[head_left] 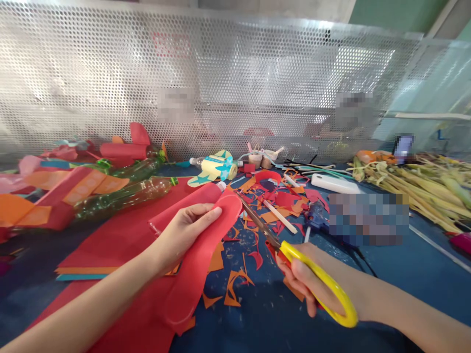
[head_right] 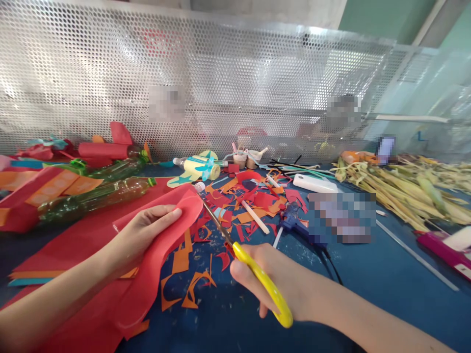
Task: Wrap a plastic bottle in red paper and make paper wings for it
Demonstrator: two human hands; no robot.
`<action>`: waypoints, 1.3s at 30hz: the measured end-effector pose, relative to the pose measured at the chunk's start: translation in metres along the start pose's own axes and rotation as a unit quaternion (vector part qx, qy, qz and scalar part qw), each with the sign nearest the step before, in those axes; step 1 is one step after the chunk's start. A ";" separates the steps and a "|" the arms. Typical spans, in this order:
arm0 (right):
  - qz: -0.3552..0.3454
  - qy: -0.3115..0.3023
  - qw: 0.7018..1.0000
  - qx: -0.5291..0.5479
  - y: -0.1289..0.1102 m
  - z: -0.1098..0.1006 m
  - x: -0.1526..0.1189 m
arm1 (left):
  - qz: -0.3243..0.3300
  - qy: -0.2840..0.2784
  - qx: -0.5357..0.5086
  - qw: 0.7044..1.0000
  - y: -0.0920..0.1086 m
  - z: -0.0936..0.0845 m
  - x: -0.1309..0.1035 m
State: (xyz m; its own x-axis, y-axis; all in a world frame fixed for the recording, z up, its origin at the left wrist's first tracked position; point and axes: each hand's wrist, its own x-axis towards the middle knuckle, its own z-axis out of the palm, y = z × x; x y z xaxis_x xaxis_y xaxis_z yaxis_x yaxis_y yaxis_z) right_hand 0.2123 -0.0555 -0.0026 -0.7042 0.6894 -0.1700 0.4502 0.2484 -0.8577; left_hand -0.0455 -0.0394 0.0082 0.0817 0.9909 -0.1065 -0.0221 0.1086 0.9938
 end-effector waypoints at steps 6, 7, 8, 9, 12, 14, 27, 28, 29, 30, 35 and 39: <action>-0.046 -0.008 0.996 -0.070 -0.017 -0.012 -0.009 | 0.014 -0.013 0.029 0.999 -0.001 0.009 -0.008; -0.049 -0.007 0.996 -0.079 -0.019 -0.013 -0.010 | 0.011 -0.014 0.024 1.000 0.000 0.011 -0.009; -0.051 -0.006 0.995 -0.086 -0.019 -0.013 -0.010 | 0.008 -0.015 0.019 1.000 0.001 0.013 -0.011; -0.053 -0.007 0.994 -0.093 -0.020 -0.013 -0.011 | 0.004 -0.020 0.016 1.000 0.002 0.014 -0.012; -0.058 -0.008 0.992 -0.112 -0.019 -0.014 -0.010 | -0.004 -0.049 0.013 0.999 0.004 0.015 -0.013; -0.062 -0.006 0.991 -0.121 -0.018 -0.014 -0.010 | -0.010 -0.058 0.008 0.998 0.005 0.015 -0.014; -0.070 0.000 0.988 -0.141 -0.011 -0.013 -0.008 | -0.035 -0.048 0.003 0.998 0.013 0.018 -0.018; -0.070 0.001 0.988 -0.141 -0.011 -0.013 -0.007 | -0.037 -0.053 0.005 0.998 0.012 0.017 -0.017; -0.070 0.002 0.988 -0.140 -0.010 -0.013 -0.007 | -0.040 -0.059 0.006 0.997 0.012 0.016 -0.016; -0.070 0.003 0.988 -0.136 -0.010 -0.012 -0.006 | -0.041 -0.065 0.006 0.997 0.012 0.015 -0.015; -0.064 0.005 0.991 -0.115 -0.009 -0.011 -0.004 | -0.033 -0.070 0.006 0.997 0.012 0.013 -0.011; -0.062 0.005 0.992 -0.106 -0.012 -0.011 -0.004 | -0.037 -0.064 0.005 0.997 0.011 0.012 -0.011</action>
State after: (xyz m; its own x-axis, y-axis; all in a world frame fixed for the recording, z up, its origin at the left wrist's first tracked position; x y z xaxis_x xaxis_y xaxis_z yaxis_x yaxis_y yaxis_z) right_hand 0.2154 -0.0535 0.0134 -0.7561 0.6515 -0.0628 0.4660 0.4685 -0.7505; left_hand -0.0345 -0.0503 0.0204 0.2098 0.9618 -0.1757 -0.0007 0.1799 0.9837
